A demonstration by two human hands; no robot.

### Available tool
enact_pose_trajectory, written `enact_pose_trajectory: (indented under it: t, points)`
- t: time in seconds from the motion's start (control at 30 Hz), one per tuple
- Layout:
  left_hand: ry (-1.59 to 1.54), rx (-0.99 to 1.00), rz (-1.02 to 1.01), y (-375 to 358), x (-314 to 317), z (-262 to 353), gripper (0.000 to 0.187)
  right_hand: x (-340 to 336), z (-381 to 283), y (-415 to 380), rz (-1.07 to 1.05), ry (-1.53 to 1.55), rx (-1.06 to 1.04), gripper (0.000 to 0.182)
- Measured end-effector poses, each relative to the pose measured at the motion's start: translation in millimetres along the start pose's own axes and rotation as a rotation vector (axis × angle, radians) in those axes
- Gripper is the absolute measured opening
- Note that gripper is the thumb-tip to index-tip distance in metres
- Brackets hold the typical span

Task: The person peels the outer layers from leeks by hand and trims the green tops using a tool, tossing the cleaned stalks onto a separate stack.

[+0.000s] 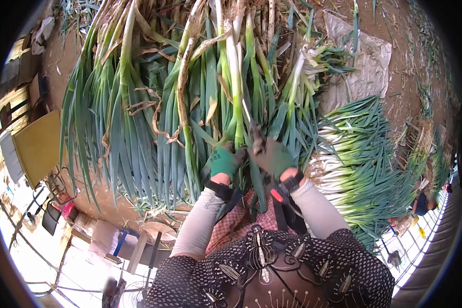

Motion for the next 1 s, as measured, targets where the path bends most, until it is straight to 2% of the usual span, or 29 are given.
enact_pose_trajectory:
  t: [0.07,0.13,0.2,0.27,0.33,0.4,0.43,0.47,0.5,0.57,0.6,0.67,0.7,0.73,0.77,0.8,0.83,0.9,0.93,0.97,1.0]
  points:
    - [-0.054,-0.030,-0.040,-1.5,8.7,-4.9,0.047,9.1,8.5,44.9,0.015,0.054,-0.013,0.044]
    - [-0.053,0.014,-0.028,-1.9,15.9,-10.1,0.048,11.8,3.3,89.5,-0.125,0.101,-0.006,0.047]
    - [-0.041,0.022,-0.024,-7.0,12.6,-1.7,0.048,-35.9,-39.7,93.9,-0.250,0.012,0.018,0.049]
    - [-0.035,0.035,-0.019,-9.2,12.1,1.2,0.048,-46.1,-47.1,105.9,-0.287,-0.075,0.038,0.051]
    - [-0.036,0.054,-0.011,-9.8,13.9,-0.4,0.048,-27.4,-29.1,123.5,-0.237,-0.160,0.051,0.054]
    - [-0.113,0.044,-0.029,-9.5,15.3,-3.0,0.047,-42.9,-39.4,87.4,-0.277,-0.020,-0.008,0.053]
    - [-0.152,0.037,-0.037,-10.7,15.3,-4.8,0.047,-16.0,-17.1,89.6,-0.251,0.026,-0.031,0.053]
    - [-0.161,0.059,-0.077,-15.5,17.2,3.0,0.046,9.6,4.0,91.2,-0.226,0.071,-0.055,0.053]
    - [-0.170,0.083,-0.116,-24.1,18.3,17.4,0.045,-2.1,-0.5,71.7,-0.204,0.040,-0.106,0.054]
    - [-0.142,0.071,-0.217,-49.6,35.3,33.5,0.043,14.7,22.7,64.3,-0.139,0.205,-0.100,0.048]
    - [-0.054,0.194,-0.259,-62.2,44.7,48.4,0.043,5.9,22.4,61.0,-0.135,0.304,-0.128,0.045]
    - [-0.017,0.250,-0.445,-74.5,56.6,61.3,0.042,-36.1,17.1,43.5,-0.061,0.396,-0.166,0.038]
    - [-0.070,0.183,-0.594,-79.3,57.4,67.0,0.042,-42.3,24.6,39.2,-0.028,0.544,-0.205,0.042]
    - [-0.126,0.116,-0.744,-82.5,59.7,67.8,0.042,-53.2,41.0,28.8,0.002,0.537,-0.180,0.043]
    - [0.043,0.156,-0.523,-64.7,38.3,63.7,0.036,-71.6,48.2,14.2,0.030,0.529,-0.156,0.045]
    - [-0.123,0.310,-0.269,-42.4,8.3,47.8,0.031,-86.9,56.8,0.8,0.104,0.531,-0.176,0.046]
    - [-0.514,0.402,0.042,-9.1,-18.3,8.6,0.028,-99.9,69.5,-12.7,0.180,0.532,-0.195,0.048]
    - [-0.008,0.395,0.442,25.2,-104.2,31.2,0.041,-117.1,99.6,-32.3,0.198,0.361,-0.148,0.050]
    - [0.180,0.302,0.565,36.8,-127.5,11.6,0.044,-130.6,105.8,-42.6,0.171,0.284,-0.105,0.051]
    - [0.369,0.208,0.689,44.6,-144.3,-7.8,0.048,-142.8,111.3,-51.7,0.220,0.291,-0.159,0.052]
    - [0.358,0.145,0.603,56.1,-145.2,-24.7,0.049,-151.1,112.9,-57.7,0.184,0.281,-0.153,0.051]
Point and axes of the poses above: each hand's wrist, its own y-axis towards the middle knuckle, its own x-axis out of the palm, z = x × y, the point moved 9 cm from there along y, towards the middle knuckle, and after that the axes turned 15 degrees about -y, right-handed, at the moved point
